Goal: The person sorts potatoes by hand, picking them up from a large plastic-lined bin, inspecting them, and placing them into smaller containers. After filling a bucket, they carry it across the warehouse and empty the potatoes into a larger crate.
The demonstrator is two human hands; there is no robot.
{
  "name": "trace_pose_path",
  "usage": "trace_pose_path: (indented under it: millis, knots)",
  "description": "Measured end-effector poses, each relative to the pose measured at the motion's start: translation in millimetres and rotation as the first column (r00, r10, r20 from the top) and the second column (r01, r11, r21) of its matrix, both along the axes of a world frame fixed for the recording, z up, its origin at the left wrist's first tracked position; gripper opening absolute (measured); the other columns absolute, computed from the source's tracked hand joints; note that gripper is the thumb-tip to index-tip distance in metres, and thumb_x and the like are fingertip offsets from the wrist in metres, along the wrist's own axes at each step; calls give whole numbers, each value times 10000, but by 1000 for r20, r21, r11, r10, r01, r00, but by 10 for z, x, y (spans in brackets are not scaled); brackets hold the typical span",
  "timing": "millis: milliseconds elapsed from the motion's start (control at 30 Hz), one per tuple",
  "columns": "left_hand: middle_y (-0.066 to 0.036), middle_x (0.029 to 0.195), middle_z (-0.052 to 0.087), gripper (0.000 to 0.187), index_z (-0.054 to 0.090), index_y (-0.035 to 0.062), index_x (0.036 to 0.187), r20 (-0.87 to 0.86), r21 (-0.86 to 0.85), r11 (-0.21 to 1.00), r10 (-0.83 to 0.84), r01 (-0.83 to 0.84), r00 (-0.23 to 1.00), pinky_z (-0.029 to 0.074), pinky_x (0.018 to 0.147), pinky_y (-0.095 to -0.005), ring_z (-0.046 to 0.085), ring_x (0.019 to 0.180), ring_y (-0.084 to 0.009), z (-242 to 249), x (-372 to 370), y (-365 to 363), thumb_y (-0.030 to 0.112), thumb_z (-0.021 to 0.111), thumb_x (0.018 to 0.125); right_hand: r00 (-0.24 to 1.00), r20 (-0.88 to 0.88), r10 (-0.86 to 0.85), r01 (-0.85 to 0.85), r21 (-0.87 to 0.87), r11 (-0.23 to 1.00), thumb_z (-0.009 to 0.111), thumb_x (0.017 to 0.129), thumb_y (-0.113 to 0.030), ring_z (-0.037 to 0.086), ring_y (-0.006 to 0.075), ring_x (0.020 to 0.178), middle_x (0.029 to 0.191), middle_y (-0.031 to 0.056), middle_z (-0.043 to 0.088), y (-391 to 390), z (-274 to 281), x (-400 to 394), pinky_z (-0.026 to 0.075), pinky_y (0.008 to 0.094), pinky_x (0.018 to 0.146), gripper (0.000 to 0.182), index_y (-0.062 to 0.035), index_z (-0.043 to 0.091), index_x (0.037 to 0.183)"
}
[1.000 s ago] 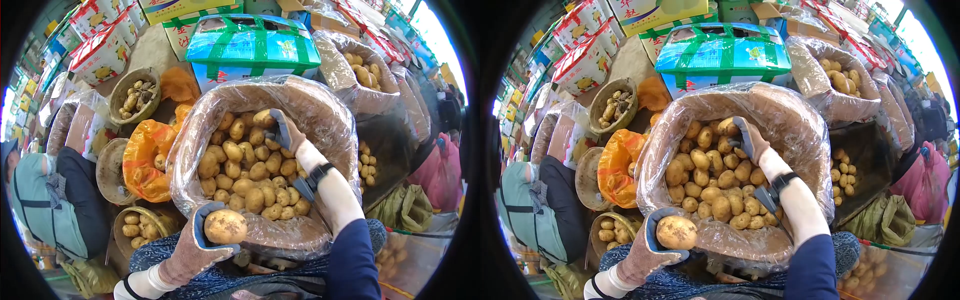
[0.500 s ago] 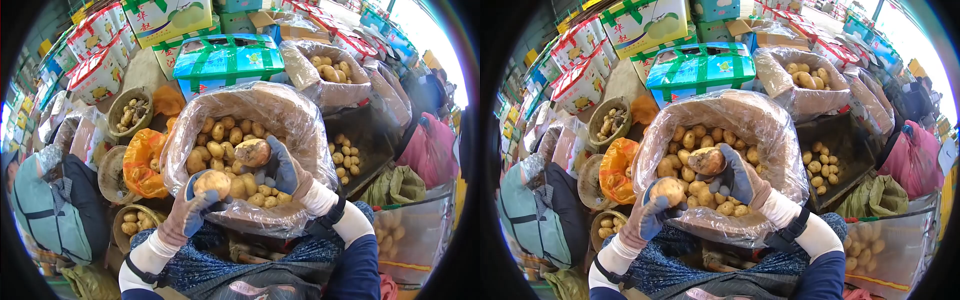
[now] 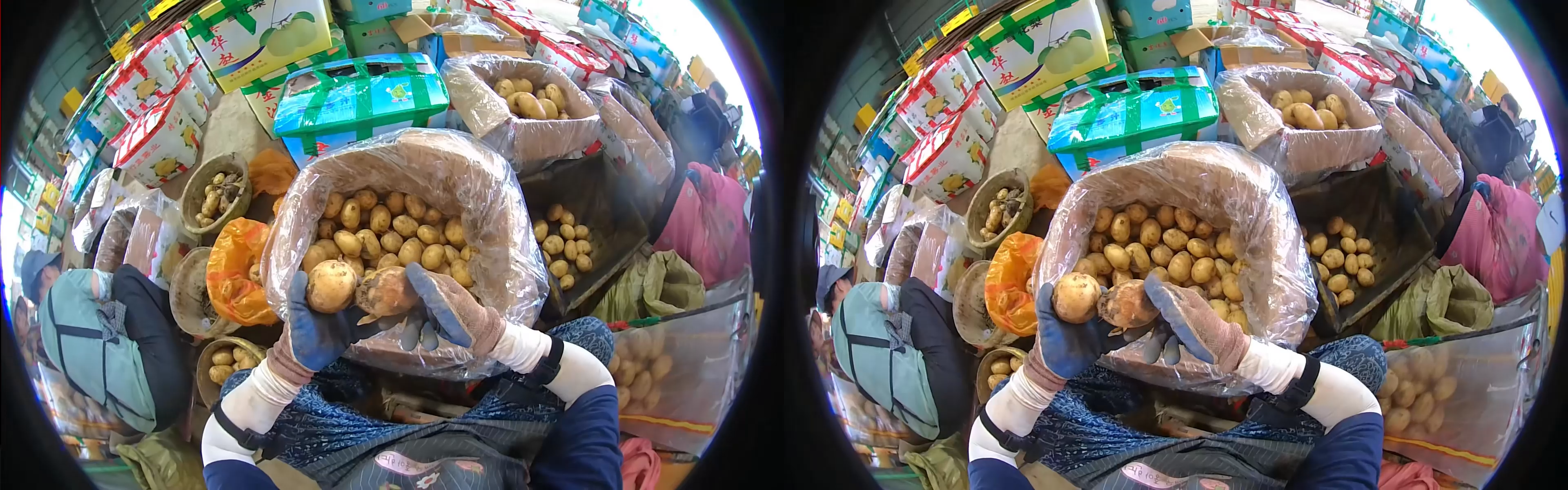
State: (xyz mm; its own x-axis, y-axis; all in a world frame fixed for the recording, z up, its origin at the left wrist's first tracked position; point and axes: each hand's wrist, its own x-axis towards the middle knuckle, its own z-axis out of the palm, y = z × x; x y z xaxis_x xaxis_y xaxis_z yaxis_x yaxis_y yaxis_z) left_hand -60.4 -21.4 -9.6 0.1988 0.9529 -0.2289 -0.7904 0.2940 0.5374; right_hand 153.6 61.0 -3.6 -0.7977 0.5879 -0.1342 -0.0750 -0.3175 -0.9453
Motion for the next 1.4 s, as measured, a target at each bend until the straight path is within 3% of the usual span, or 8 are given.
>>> trace_pose_path:
  millis: [33,233,500,733,900,1200,1267,1400]
  knots:
    - [-172,1497,374,996,286,102,1489,0,-4,1000,1,-1,1000,329,1121,-581,398,1369,-347,-4,-4,-2,808,454,808,998,55,42,-26,-254,967,450,1020,-421,622,123,543,992,139,670,14,75,-21,494,192,452,512,18,485,1282]
    - [-182,1511,351,1022,270,139,1502,-90,-2,1000,-1,1,996,319,1092,-645,397,1363,-391,-28,-37,-49,859,378,785,993,114,-15,17,-16,1000,414,1034,-400,663,125,624,937,149,695,-80,113,-48,496,199,478,495,19,513,1278]
    - [-184,1444,427,855,552,96,1258,131,-36,999,30,-26,991,345,1040,-693,442,1307,-423,-59,-230,-200,801,479,781,963,255,86,-39,-183,982,481,1011,-431,578,62,510,805,70,671,-61,86,-340,436,171,405,498,1,530,1252]
    - [-177,1472,400,913,466,140,1377,190,-81,982,183,-170,965,305,1035,-715,384,1345,-433,-205,-810,-310,815,476,763,956,270,119,-105,-66,992,532,1006,-262,595,66,619,862,61,655,-22,52,-575,498,191,533,475,8,450,1388]
    - [-170,1440,435,878,424,158,1401,-26,38,973,229,-228,973,432,969,-659,444,1303,-426,-391,-1950,-311,796,463,800,941,338,-4,0,10,1000,523,1008,-217,631,118,688,932,111,660,244,-69,-241,534,225,590,479,46,411,1393]
    - [-155,1319,533,682,517,130,1294,-591,-242,740,401,-628,700,494,910,-561,554,1168,-347,-1794,-2913,314,597,668,821,838,480,-261,272,48,961,541,1002,-244,634,145,689,920,126,655,551,-399,148,517,225,579,489,60,424,1367]
    - [-174,1251,558,628,569,64,1199,-979,144,844,47,-516,-197,482,905,-474,565,1099,-341,-2229,-2991,469,523,718,796,810,525,-262,279,49,959,542,1001,-245,635,150,688,918,132,653,567,-442,158,514,225,582,493,60,422,1369]
    - [-204,1114,559,705,583,23,1138,-808,135,934,-90,-332,-582,391,997,-458,509,1096,-367,-2279,-2718,617,495,808,666,794,554,-250,267,51,962,550,995,-228,638,163,707,927,129,651,622,-520,162,518,242,602,492,64,424,1371]
